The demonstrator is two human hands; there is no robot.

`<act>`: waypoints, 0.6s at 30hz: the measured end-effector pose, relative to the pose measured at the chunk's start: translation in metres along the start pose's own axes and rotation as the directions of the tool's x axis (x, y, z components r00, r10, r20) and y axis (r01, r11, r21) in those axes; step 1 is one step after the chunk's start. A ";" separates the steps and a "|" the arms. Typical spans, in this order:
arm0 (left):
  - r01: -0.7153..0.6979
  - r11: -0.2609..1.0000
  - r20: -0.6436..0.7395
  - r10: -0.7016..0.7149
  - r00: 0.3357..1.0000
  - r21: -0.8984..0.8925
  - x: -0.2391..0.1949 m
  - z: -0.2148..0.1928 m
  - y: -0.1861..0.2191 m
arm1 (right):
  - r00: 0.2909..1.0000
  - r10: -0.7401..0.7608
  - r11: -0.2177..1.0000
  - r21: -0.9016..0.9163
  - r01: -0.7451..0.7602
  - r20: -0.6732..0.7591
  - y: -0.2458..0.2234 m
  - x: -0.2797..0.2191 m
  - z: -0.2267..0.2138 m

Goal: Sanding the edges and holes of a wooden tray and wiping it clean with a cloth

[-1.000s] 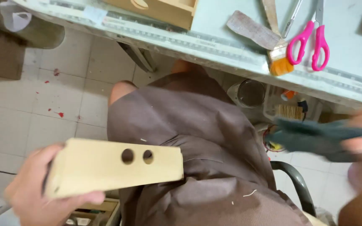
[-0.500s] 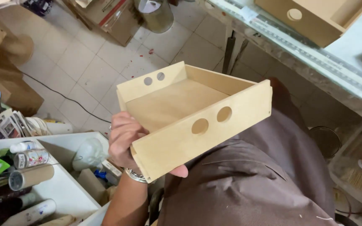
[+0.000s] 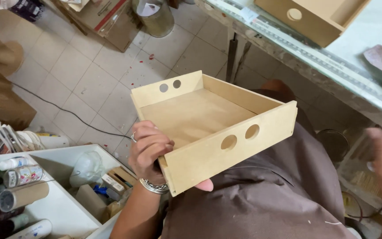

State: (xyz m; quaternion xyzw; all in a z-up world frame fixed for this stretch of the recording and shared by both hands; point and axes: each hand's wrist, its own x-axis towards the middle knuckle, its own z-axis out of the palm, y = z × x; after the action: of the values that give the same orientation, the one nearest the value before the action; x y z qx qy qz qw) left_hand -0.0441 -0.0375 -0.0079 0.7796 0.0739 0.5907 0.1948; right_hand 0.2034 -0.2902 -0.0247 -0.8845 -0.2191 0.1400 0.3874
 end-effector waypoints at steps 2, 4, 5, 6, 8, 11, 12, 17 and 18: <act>0.004 1.000 -0.004 -0.004 1.000 -0.018 0.000 0.003 0.002 | 0.949 -0.314 0.941 -0.137 0.309 -0.018 -0.018 -0.012 -0.004; 0.010 0.999 -0.007 -0.010 1.000 -0.034 0.001 0.005 0.004 | 0.804 -0.594 0.772 -0.266 0.578 0.023 -0.028 -0.019 0.001; -0.045 0.999 0.014 0.046 0.999 -0.030 0.002 0.005 0.003 | 0.708 -0.703 0.672 -0.270 0.690 0.059 -0.029 -0.021 0.007; -0.099 0.995 0.034 0.100 0.994 -0.026 0.002 0.005 0.003 | 0.597 -0.797 0.557 -0.268 0.786 0.096 -0.030 -0.022 0.014; -0.159 0.987 0.055 0.159 0.986 -0.010 0.006 0.007 0.005 | 0.502 -0.849 0.486 -0.126 0.865 0.166 -0.061 -0.018 0.020; -0.241 0.971 0.104 0.238 0.966 0.013 0.016 0.013 0.011 | 0.342 -0.915 0.353 0.017 0.935 0.216 -0.079 -0.017 0.026; -0.258 0.966 0.134 0.253 0.958 0.023 0.018 0.014 0.015 | 0.288 -0.933 0.298 0.015 0.955 0.217 -0.081 -0.018 0.027; -0.242 0.970 0.260 0.229 0.938 0.019 0.019 0.012 0.022 | 0.300 -0.926 0.312 0.016 0.950 0.231 -0.084 -0.025 0.037; -0.251 0.968 0.279 0.236 0.931 0.021 0.018 0.012 0.022 | 0.346 -0.913 0.367 0.066 0.928 0.216 -0.081 -0.028 0.040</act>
State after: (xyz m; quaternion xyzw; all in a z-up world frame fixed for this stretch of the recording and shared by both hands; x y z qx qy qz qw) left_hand -0.0296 -0.0542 0.0143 0.8621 -0.0345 0.4943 0.1065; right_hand 0.1398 -0.2303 0.0113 -0.5999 -0.7230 -0.0145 0.3422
